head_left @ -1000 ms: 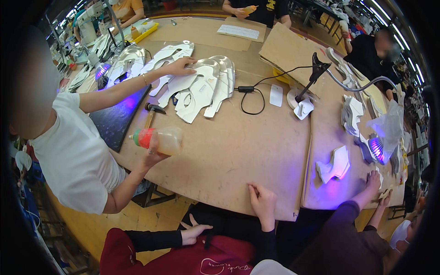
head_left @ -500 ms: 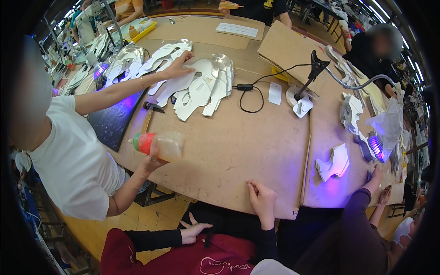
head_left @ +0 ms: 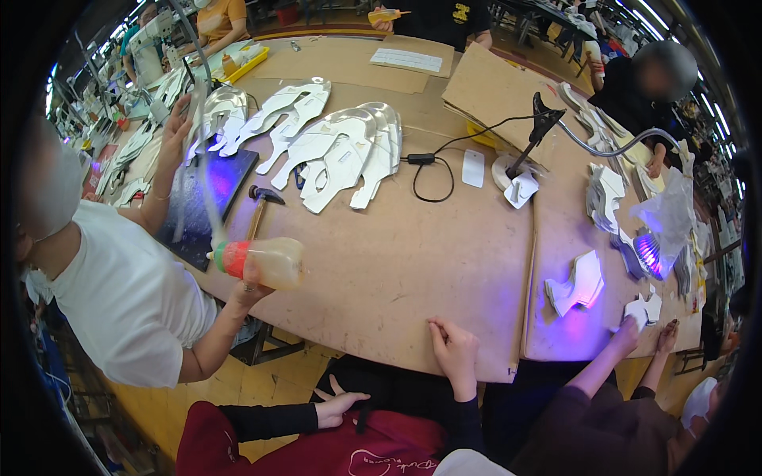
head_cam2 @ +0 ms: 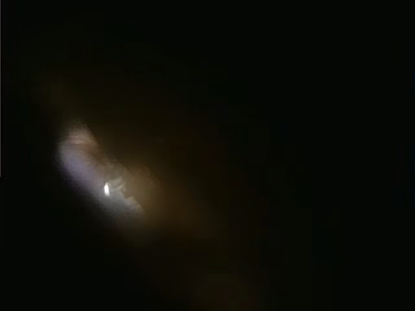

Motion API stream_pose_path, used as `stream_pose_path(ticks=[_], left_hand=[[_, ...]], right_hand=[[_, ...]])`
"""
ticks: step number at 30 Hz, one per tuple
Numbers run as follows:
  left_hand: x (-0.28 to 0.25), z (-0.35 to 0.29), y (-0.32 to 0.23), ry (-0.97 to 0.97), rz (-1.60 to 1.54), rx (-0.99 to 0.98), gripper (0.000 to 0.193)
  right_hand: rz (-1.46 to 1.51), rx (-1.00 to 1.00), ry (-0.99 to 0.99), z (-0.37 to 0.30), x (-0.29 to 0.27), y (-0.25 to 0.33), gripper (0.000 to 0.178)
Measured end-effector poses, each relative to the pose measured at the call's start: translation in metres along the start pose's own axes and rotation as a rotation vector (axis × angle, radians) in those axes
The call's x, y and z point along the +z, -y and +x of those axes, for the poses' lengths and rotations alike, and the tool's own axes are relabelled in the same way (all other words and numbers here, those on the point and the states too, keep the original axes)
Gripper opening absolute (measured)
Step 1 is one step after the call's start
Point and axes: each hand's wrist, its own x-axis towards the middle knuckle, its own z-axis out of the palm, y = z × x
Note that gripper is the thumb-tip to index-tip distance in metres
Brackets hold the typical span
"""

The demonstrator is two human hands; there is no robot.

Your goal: The person handles small white foam pieces at a shared workbench, peeling and folding them by hand. They place finished pieces into a yellow tray while coworkers nearby use UV lamps and other tools on similar materials.

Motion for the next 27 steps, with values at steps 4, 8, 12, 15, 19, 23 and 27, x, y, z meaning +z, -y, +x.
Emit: stream_pose_path(ticks=[4, 8, 12, 15, 19, 23, 27], left_hand=[[0.001, -0.001, -0.004, -0.027, 0.042, -0.015, 0.126], [0.001, 0.001, 0.0, -0.028, 0.006, 0.016, 0.128], [0.002, 0.0, 0.001, -0.02, -0.014, 0.03, 0.129], [0.001, -0.002, -0.001, -0.016, 0.002, 0.014, 0.129], [0.002, -0.001, -0.003, -0.035, 0.006, 0.017, 0.131], [-0.001, 0.011, -0.003, -0.028, 0.031, -0.031, 0.118], [-0.037, 0.04, -0.032, 0.38, 0.011, -0.071, 0.086]], right_hand=[[0.006, -0.009, -0.008, 0.0, -0.001, 0.001, 0.007], [0.007, -0.008, -0.01, 0.0, -0.001, 0.002, 0.007], [0.034, -0.018, -0.022, 0.001, 0.001, 0.001, 0.007], [0.012, -0.002, -0.017, 0.0, 0.0, 0.001, 0.007], [0.015, 0.011, 0.015, -0.001, -0.002, 0.0, 0.007], [0.013, 0.021, 0.027, -0.002, 0.0, -0.003, 0.009], [-0.018, 0.01, 0.004, -0.003, 0.002, -0.008, 0.011]])
